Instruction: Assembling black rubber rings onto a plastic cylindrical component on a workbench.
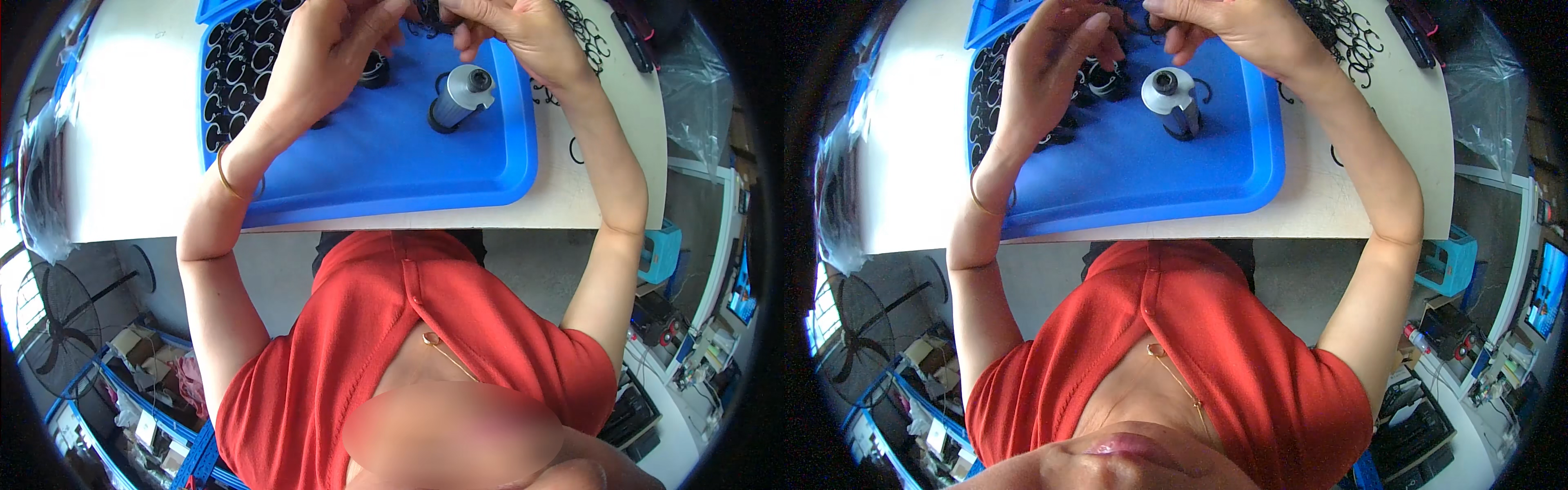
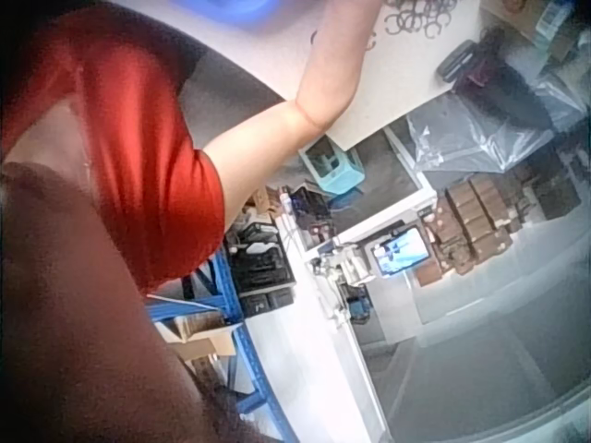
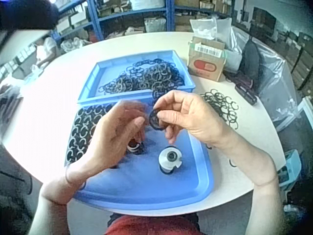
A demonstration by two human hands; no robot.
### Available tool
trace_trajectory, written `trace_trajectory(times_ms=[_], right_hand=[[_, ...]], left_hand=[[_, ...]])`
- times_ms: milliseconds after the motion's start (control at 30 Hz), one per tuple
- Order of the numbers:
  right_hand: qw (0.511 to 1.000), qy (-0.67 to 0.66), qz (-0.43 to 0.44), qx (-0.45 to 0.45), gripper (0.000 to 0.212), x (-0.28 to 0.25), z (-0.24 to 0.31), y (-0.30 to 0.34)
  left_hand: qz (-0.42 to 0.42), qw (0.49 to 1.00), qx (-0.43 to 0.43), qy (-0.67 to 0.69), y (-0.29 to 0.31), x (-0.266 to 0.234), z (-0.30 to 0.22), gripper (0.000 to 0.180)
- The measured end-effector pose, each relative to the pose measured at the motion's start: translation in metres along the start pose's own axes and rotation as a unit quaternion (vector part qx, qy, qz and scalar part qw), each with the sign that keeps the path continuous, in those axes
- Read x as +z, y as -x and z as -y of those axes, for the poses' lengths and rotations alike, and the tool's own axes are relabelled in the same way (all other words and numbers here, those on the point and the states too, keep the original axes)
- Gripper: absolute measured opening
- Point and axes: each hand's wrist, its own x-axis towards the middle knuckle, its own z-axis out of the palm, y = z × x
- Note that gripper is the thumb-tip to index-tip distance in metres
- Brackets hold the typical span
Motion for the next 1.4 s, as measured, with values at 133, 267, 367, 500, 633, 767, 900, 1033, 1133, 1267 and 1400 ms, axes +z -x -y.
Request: trace_trajectory(times_ms=[133, 267, 367, 500, 633, 767, 900, 1033, 1133, 1267, 1400], right_hand=[[1.000, 0.003, -0.014, -0.022, 0.024, 0.004, 0.001, 0.001], [1.000, -0.005, -0.004, -0.028, 0.022, 0.008, 0.002, 0.002], [0.999, 0.035, -0.024, -0.034, 0.019, 0.004, 0.000, 0.003], [0.996, 0.062, -0.029, -0.052, 0.016, 0.001, 0.003, 0.003], [0.995, 0.061, -0.021, -0.081, 0.014, -0.004, -0.006, 0.000], [0.992, 0.071, -0.026, -0.104, 0.013, -0.005, -0.007, 0.000], [0.989, 0.091, -0.033, -0.112, 0.014, 0.003, 0.003, 0.004], [0.989, 0.123, -0.036, -0.076, 0.014, 0.001, 0.003, 0.003], [0.987, 0.120, -0.038, -0.098, 0.014, -0.004, -0.005, 0.001], [0.988, 0.111, -0.030, -0.108, 0.014, -0.005, -0.007, 0.000], [0.989, 0.077, -0.050, -0.116, 0.012, -0.003, -0.001, 0.003]], left_hand=[[0.082, 0.984, -0.120, 0.099, -0.001, -0.001, -0.008, 0.017], [0.077, 0.974, -0.147, 0.152, -0.003, -0.006, 0.006, 0.018], [0.082, 0.963, -0.170, 0.191, -0.005, -0.008, 0.006, 0.017], [0.084, 0.961, -0.163, 0.205, -0.004, -0.007, 0.008, 0.015], [0.081, 0.962, -0.168, 0.201, -0.004, -0.007, 0.008, 0.016], [0.078, 0.964, -0.170, 0.191, -0.005, -0.006, 0.002, 0.017], [0.074, 0.967, -0.169, 0.178, -0.005, -0.005, 0.003, 0.017], [0.072, 0.969, -0.164, 0.172, -0.004, -0.005, 0.010, 0.017], [0.077, 0.969, -0.153, 0.180, -0.004, -0.004, 0.011, 0.018], [0.078, 0.968, -0.153, 0.181, -0.004, -0.004, 0.013, 0.018], [0.077, 0.969, -0.156, 0.175, -0.004, -0.004, 0.014, 0.018]])
